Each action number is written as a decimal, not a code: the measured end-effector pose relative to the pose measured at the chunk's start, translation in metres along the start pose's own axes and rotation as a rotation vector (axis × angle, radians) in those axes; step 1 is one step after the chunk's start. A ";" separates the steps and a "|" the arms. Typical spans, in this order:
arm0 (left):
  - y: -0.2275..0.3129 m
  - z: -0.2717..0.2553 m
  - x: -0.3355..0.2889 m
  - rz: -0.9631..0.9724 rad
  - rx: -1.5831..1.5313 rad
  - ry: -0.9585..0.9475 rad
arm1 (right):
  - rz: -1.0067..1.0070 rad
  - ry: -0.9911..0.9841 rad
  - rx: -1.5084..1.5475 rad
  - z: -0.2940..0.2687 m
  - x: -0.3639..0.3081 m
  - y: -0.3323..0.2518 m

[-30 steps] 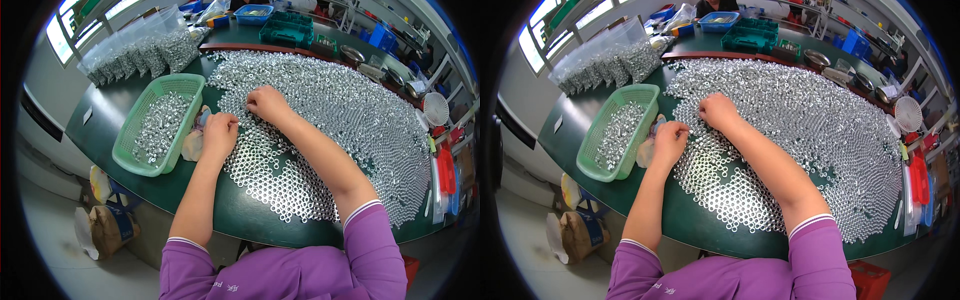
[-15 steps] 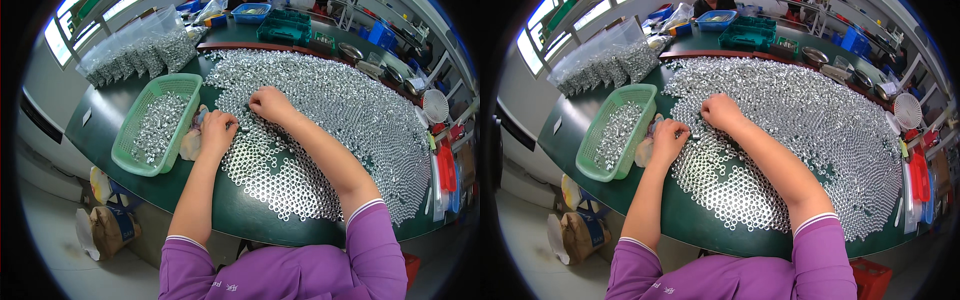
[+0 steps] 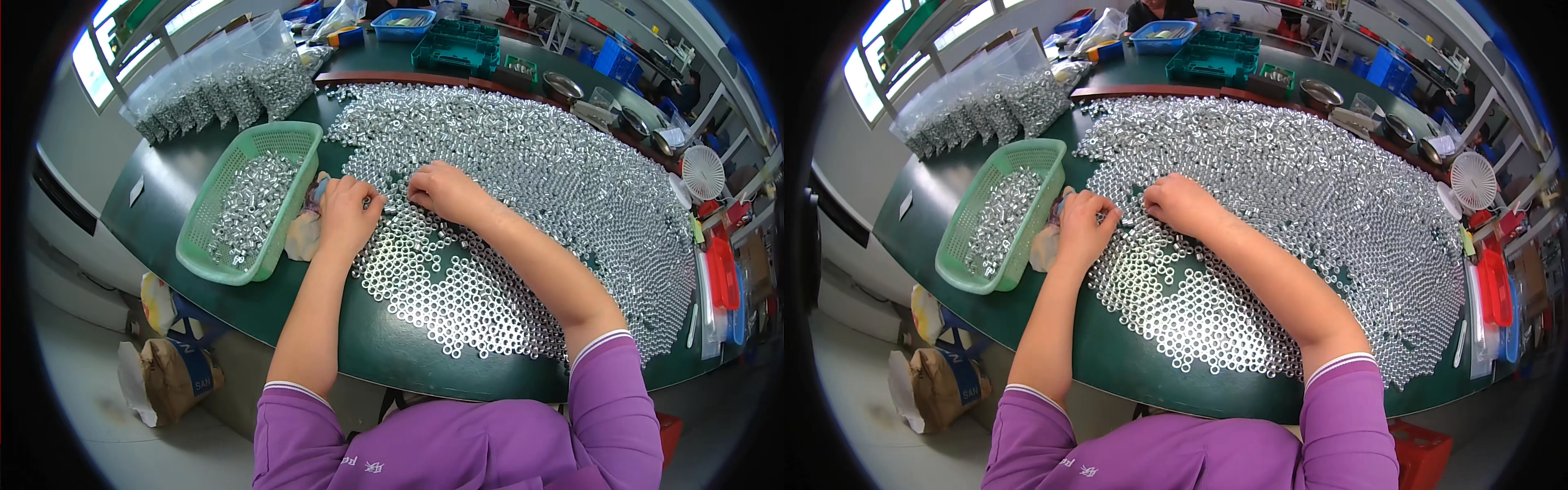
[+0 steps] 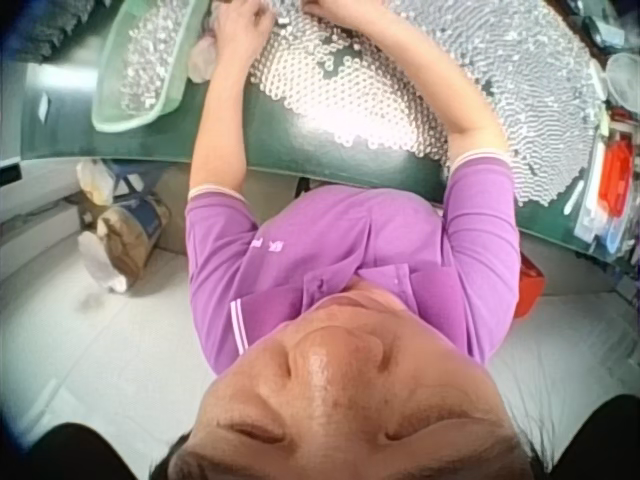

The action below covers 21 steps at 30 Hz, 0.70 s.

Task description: The person sorts small metal rings by hand, picking them up from a pile on a workbench and placing selected ones into a plastic basket.

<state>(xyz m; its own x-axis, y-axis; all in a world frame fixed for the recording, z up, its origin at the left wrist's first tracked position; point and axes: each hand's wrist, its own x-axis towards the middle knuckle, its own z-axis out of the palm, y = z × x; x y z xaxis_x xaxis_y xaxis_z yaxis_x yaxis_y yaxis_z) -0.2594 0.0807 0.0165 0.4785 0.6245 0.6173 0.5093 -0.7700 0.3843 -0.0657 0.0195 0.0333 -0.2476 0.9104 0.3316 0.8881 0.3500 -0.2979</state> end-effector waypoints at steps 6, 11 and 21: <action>0.004 -0.001 -0.005 -0.034 -0.061 -0.156 | 0.155 0.225 0.032 0.006 -0.001 -0.013; -0.002 0.000 -0.005 -0.052 -0.041 -0.163 | 0.099 0.106 -0.007 0.010 0.006 -0.036; -0.003 -0.005 -0.004 -0.092 -0.071 -0.237 | 0.167 -0.037 -0.069 0.010 0.021 -0.042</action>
<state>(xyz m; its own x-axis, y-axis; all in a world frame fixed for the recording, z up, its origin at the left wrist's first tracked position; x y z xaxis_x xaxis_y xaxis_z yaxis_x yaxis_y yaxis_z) -0.2659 0.0796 0.0164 0.5907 0.6991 0.4029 0.5111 -0.7106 0.4836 -0.1118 0.0261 0.0443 -0.1074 0.9625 0.2492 0.9421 0.1787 -0.2839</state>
